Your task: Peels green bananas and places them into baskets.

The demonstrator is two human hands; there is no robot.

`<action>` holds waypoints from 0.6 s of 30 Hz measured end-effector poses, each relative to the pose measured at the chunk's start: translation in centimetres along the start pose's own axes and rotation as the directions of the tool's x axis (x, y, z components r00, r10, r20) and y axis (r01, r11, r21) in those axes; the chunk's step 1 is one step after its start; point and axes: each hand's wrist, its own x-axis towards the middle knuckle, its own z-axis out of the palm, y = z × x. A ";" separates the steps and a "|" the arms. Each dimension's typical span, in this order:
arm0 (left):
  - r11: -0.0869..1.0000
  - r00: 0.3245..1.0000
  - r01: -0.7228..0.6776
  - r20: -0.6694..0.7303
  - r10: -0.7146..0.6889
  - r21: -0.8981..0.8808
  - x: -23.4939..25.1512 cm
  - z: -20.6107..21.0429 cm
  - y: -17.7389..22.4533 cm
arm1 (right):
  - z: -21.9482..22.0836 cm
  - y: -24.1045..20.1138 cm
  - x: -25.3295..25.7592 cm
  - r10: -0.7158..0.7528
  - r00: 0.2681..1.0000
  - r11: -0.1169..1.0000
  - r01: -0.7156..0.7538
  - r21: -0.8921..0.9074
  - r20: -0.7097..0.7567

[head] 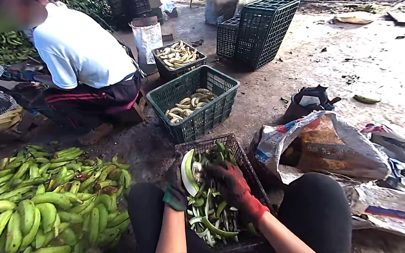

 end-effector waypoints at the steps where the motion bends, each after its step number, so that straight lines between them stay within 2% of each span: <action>1: 1.000 1.000 0.027 -0.001 -0.027 -0.003 0.4 -0.2 0.0 | 0.3 -0.5 -1.3 -0.116 0.993 0.993 0.116 -0.031 -0.008; 3: 0.995 0.996 0.084 0.012 -0.085 0.054 0.0 0.6 0.6 | 1.0 -1.0 -2.1 -0.249 0.967 0.962 0.241 -0.130 -0.047; 4: 0.989 0.996 0.068 0.054 -0.075 0.132 -0.7 1.0 0.8 | 1.2 -1.1 -1.8 -0.233 0.969 0.964 0.218 -0.154 -0.082; 6: 0.965 0.988 -0.052 0.153 0.013 0.257 -1.3 0.7 0.0 | 1.1 -0.8 0.2 -0.059 0.986 0.985 0.032 -0.170 -0.154; 7: 0.962 0.985 -0.083 0.171 0.039 0.260 -1.3 0.6 -0.4 | 0.9 -0.4 1.5 0.065 0.980 0.984 -0.094 -0.151 -0.189; 9: 0.975 0.989 -0.075 0.140 0.046 0.208 -1.6 0.7 -0.5 | 0.2 0.8 3.5 0.312 0.930 0.950 -0.310 0.040 -0.196; 10: 0.977 0.990 -0.079 0.134 0.053 0.197 -1.9 0.8 0.0 | -0.1 1.6 3.8 0.372 0.911 0.917 -0.329 0.226 -0.181; 11: 0.978 0.989 -0.090 0.131 0.066 0.188 -2.2 1.2 0.9 | -0.8 2.1 3.6 0.367 0.918 0.877 -0.287 0.385 -0.150; 13: 0.949 0.970 -0.229 0.128 0.205 0.216 -2.7 2.6 3.6 | -2.6 2.9 2.1 0.273 0.961 0.825 -0.209 0.525 -0.046; 14: 0.889 0.925 -0.376 0.156 0.346 0.261 -2.8 3.6 5.6 | -3.6 3.3 1.2 0.257 0.966 0.814 -0.221 0.537 0.008; 15: 0.787 0.843 -0.538 0.176 0.508 0.302 -2.8 5.0 7.6 | -4.4 3.7 0.2 0.279 0.960 0.801 -0.254 0.541 0.038; 17: 0.450 0.585 -0.778 0.243 0.774 0.439 -0.8 7.9 11.4 | -5.3 4.5 -1.6 0.396 0.918 0.745 -0.320 0.585 -0.001; 18: 0.254 0.471 -0.807 0.322 0.821 0.533 1.4 9.0 12.8 | -5.5 4.8 -2.4 0.457 0.888 0.709 -0.337 0.620 -0.040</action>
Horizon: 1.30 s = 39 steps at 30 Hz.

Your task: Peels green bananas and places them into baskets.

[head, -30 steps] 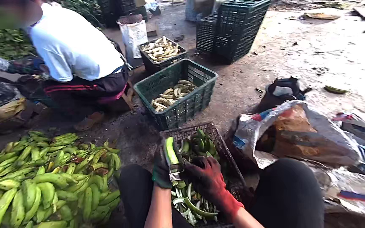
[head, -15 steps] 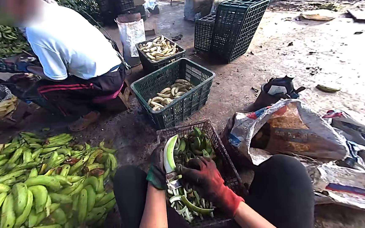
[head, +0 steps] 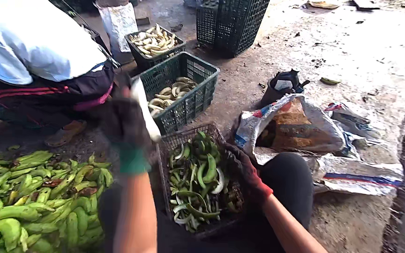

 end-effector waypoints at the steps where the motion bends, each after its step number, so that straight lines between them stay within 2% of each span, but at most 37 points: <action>1: 0.972 0.996 -0.083 0.044 0.075 0.221 2.3 1.2 -1.1 | -0.4 0.2 -0.4 0.021 0.997 0.999 -0.018 0.047 -0.075; 2: 0.890 0.990 -0.049 0.141 -0.018 0.454 3.6 2.3 -1.4 | -0.5 0.1 -0.5 0.034 0.989 0.995 -0.021 0.093 -0.141; 3: 0.804 0.960 0.009 0.220 -0.173 0.594 3.6 3.6 -1.2 | -0.6 -0.1 -0.5 0.046 0.981 0.991 -0.020 0.136 -0.190; 5: 0.760 0.849 0.071 0.360 -0.386 0.646 -1.7 6.3 -1.2 | -1.1 -0.1 -0.5 0.045 0.968 0.984 -0.001 0.176 -0.249; 6: 0.760 0.747 0.096 0.458 -0.482 0.643 -5.7 7.8 -1.7 | -1.1 0.1 -0.4 0.041 0.964 0.982 0.009 0.188 -0.264; 8: 0.684 0.364 0.064 0.621 -0.694 0.726 -13.6 10.6 -3.4 | -1.0 0.4 -0.4 0.055 0.962 0.981 -0.002 0.194 -0.269; 9: 0.657 0.229 0.042 0.633 -0.740 0.753 -17.3 11.6 -4.4 | -1.0 0.5 -0.4 0.064 0.963 0.983 -0.015 0.185 -0.263; 10: 0.627 0.145 0.027 0.618 -0.773 0.778 -20.6 12.2 -5.1 | -1.1 0.5 -0.4 0.076 0.964 0.984 -0.032 0.173 -0.256; 11: 0.591 0.108 -0.004 0.588 -0.802 0.807 -23.6 12.5 -6.0 | -1.1 0.5 -0.6 0.097 0.964 0.984 -0.055 0.169 -0.248; 13: 0.541 0.116 -0.060 0.544 -0.831 0.839 -27.3 12.1 -7.6 | -1.1 0.5 -1.0 0.124 0.965 0.980 -0.082 0.182 -0.230; 14: 0.535 0.113 -0.029 0.535 -0.838 0.844 -27.3 11.9 -7.7 | -1.2 0.4 -1.1 0.131 0.964 0.977 -0.086 0.194 -0.232; 16: 0.549 0.064 0.147 0.546 -0.835 0.823 -25.0 11.2 -7.0 | -1.4 0.5 -1.0 0.118 0.962 0.970 -0.058 0.234 -0.248; 17: 0.561 0.050 0.305 0.575 -0.816 0.769 -23.5 10.4 -6.5 | -1.4 0.8 -0.9 0.103 0.963 0.965 -0.035 0.261 -0.250; 18: 0.570 0.081 0.482 0.614 -0.785 0.665 -21.9 9.3 -5.7 | -1.3 1.0 -0.8 0.097 0.964 0.956 -0.020 0.293 -0.248; 20: 0.591 0.261 0.744 0.678 -0.687 0.312 -18.9 6.6 -3.3 | -1.1 0.8 -0.7 0.157 0.958 0.952 -0.082 0.295 -0.241; 22: 0.576 0.456 0.813 0.704 -0.544 -0.083 -16.4 3.7 -1.4 | -0.8 -0.5 -0.9 0.256 0.939 0.952 -0.202 0.231 -0.231; 23: 0.563 0.491 0.811 0.708 -0.507 -0.159 -15.3 2.0 -0.9 | -0.5 -1.0 -1.1 0.277 0.935 0.952 -0.236 0.195 -0.220; 26: 0.630 0.546 0.774 0.572 -0.612 -0.064 -13.3 -1.2 -1.6 | 0.5 -1.5 -1.8 0.257 0.965 0.960 -0.248 0.132 -0.056; 28: 0.662 0.615 0.748 0.408 -0.675 -0.032 -13.3 -1.3 -2.8 | 1.6 -1.6 -2.0 0.158 0.985 0.986 -0.161 0.038 0.068; 30: 0.670 0.640 0.742 0.296 -0.709 0.003 -13.5 -0.9 -2.9 | 3.4 -3.8 -2.2 -0.077 0.995 0.978 0.089 -0.190 0.067; 32: 0.678 0.663 0.734 0.247 -0.706 -0.032 -13.8 -0.6 -2.5 | 5.6 -6.1 -2.7 -0.421 0.907 0.845 0.387 -0.370 -0.011; 33: 0.694 0.684 0.718 0.236 -0.690 -0.049 -14.1 -0.4 -2.2 | 6.6 -6.4 -3.1 -0.494 0.869 0.797 0.440 -0.414 -0.027; 34: 0.725 0.718 0.686 0.228 -0.658 -0.065 -14.4 -0.3 -1.9 | 7.5 -6.0 -3.9 -0.439 0.898 0.808 0.396 -0.437 0.001; 35: 0.757 0.753 0.648 0.218 -0.621 -0.080 -14.6 -0.3 -1.6 | 8.0 -5.1 -4.8 -0.233 0.969 0.846 0.243 -0.474 0.080; 36: 0.788 0.786 0.609 0.202 -0.584 -0.092 -14.9 -0.4 -1.3 | 8.0 -3.7 -5.3 0.119 0.969 0.846 0.015 -0.532 0.218; 37: 0.801 0.807 0.585 0.186 -0.560 -0.128 -14.8 -0.5 -0.8 | 7.9 -1.5 -5.5 0.386 0.858 0.813 -0.143 -0.564 0.339; 38: 0.790 0.816 0.578 0.186 -0.548 -0.205 -14.2 -0.8 -0.6 | 7.8 0.4 -5.6 0.502 0.754 0.803 -0.226 -0.551 0.423; 39: 0.773 0.816 0.578 0.199 -0.542 -0.263 -13.3 -1.0 -0.7 | 7.6 1.4 -5.5 0.501 0.731 0.833 -0.260 -0.489 0.464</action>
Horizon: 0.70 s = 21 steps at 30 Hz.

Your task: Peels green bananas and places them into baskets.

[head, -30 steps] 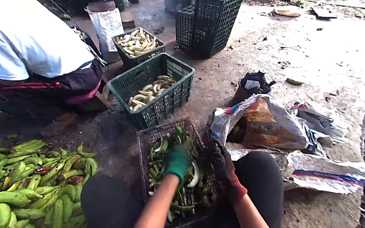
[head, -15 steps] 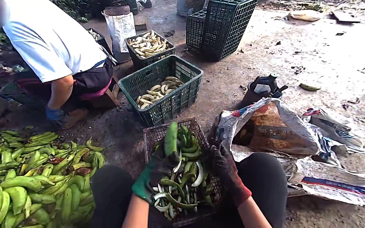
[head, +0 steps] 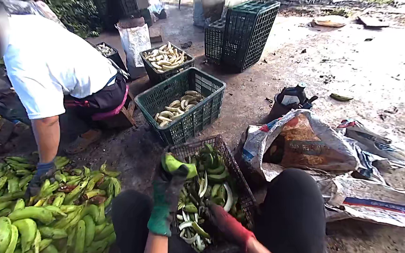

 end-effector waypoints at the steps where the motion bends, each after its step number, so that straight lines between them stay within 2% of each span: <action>1: 1.000 1.000 0.024 0.005 -0.024 -0.015 0.7 -0.3 0.1 | -0.2 0.5 -0.1 -0.085 0.995 0.994 0.089 0.068 -0.058; 3: 0.985 0.991 0.129 -0.006 -0.130 -0.115 1.4 -1.5 -1.6 | -0.8 -0.3 -0.7 -0.276 0.929 0.943 0.311 0.116 -0.247; 5: 0.958 0.974 0.228 0.020 -0.227 -0.172 2.9 -1.8 -2.6 | -2.5 -1.7 0.3 -0.521 0.774 0.847 0.521 -0.104 -0.360; 6: 0.940 0.958 0.286 0.082 -0.275 -0.186 3.2 -2.1 -3.0 | -2.6 -2.1 0.7 -0.629 0.682 0.777 0.565 -0.278 -0.374; 7: 0.921 0.940 0.330 0.159 -0.302 -0.207 3.2 -2.2 -3.2 | -2.6 -2.5 0.9 -0.689 0.626 0.723 0.551 -0.417 -0.365; 8: 0.901 0.923 0.366 0.213 -0.319 -0.233 2.8 -1.7 -3.2 | -2.6 -3.0 1.1 -0.703 0.611 0.701 0.508 -0.500 -0.365; 9: 0.904 0.916 0.384 0.200 -0.348 -0.187 2.1 -1.2 -2.9 | -2.9 -3.6 1.6 -0.694 0.604 0.704 0.453 -0.548 -0.392; 11: 0.928 0.924 0.369 0.089 -0.372 0.040 1.0 -0.6 -2.7 | -3.9 -4.7 3.3 -0.656 0.574 0.730 0.320 -0.604 -0.490; 13: 0.931 0.932 0.342 0.084 -0.353 0.127 0.5 -0.8 -3.2 | -5.0 -5.3 4.9 -0.558 0.621 0.795 0.210 -0.569 -0.550; 15: 0.920 0.915 0.371 0.120 -0.385 0.122 0.7 -0.3 -2.6 | -4.9 -5.6 5.3 -0.493 0.659 0.839 0.188 -0.510 -0.568; 17: 0.909 0.882 0.405 0.222 -0.416 0.093 1.3 -0.3 -2.3 | -5.1 -5.4 5.3 -0.445 0.671 0.868 0.162 -0.468 -0.593; 19: 0.906 0.858 0.422 0.312 -0.409 0.027 0.8 -0.8 -2.9 | -6.5 -4.6 5.5 -0.314 0.698 0.924 0.069 -0.376 -0.644; 21: 0.912 0.879 0.410 0.264 -0.396 0.004 0.2 -0.9 -2.8 | -8.6 -3.4 5.6 -0.241 0.685 0.967 0.113 -0.226 -0.688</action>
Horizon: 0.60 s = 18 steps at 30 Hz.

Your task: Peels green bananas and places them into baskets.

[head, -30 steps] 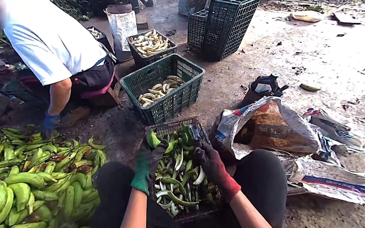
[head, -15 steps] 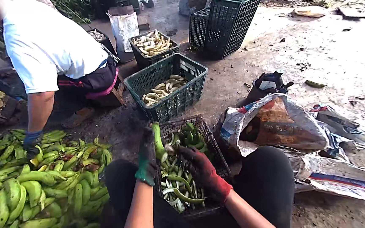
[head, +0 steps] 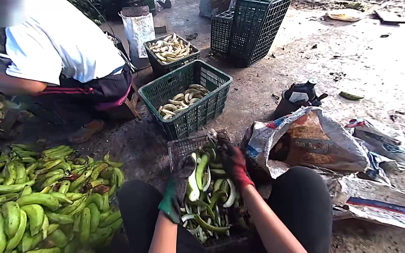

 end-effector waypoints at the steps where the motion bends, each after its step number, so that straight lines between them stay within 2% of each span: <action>1: 0.999 0.996 -0.037 -0.077 0.037 0.005 0.6 -0.2 0.0 | -0.4 0.3 0.2 -0.042 0.999 0.997 0.042 0.061 0.009; 4: 0.989 0.950 -0.148 -0.277 0.147 0.015 2.8 -0.9 -0.5 | 0.6 -0.1 -4.8 -0.239 0.962 0.965 0.220 0.144 0.132; 6: 0.966 0.927 -0.254 -0.298 0.229 -0.047 3.8 -0.5 -0.2 | 2.0 -0.8 -7.5 -0.374 0.921 0.926 0.364 0.100 0.105; 7: 0.958 0.936 -0.274 -0.254 0.244 -0.089 3.9 -0.2 -0.4 | 2.4 -1.1 -7.4 -0.397 0.915 0.918 0.395 0.045 0.070; 9: 0.981 0.979 -0.160 -0.149 0.143 -0.110 2.6 0.4 -1.4 | 1.9 -2.2 -4.8 -0.367 0.930 0.927 0.366 -0.084 0.007; 11: 0.998 0.998 -0.005 -0.064 0.010 0.063 0.9 0.6 -1.9 | 0.6 -3.3 -1.3 -0.286 0.958 0.938 0.280 -0.204 0.002; 12: 0.996 0.998 0.017 -0.068 -0.010 0.092 0.5 0.7 -2.0 | 0.0 -3.3 -0.3 -0.228 0.974 0.953 0.227 -0.199 0.017; 14: 0.998 0.978 -0.005 -0.208 0.018 0.065 1.0 0.9 -1.4 | 0.2 -2.8 -1.2 -0.216 0.976 0.968 0.219 -0.126 0.033; 16: 0.990 0.915 -0.139 -0.384 0.128 -0.002 2.6 0.9 -0.6 | 2.0 -2.1 -5.3 -0.302 0.953 0.953 0.302 -0.028 0.029; 18: 0.964 0.889 -0.246 -0.420 0.183 -0.101 3.8 1.1 0.0 | 3.7 -1.1 -8.0 -0.381 0.924 0.923 0.382 0.042 -0.028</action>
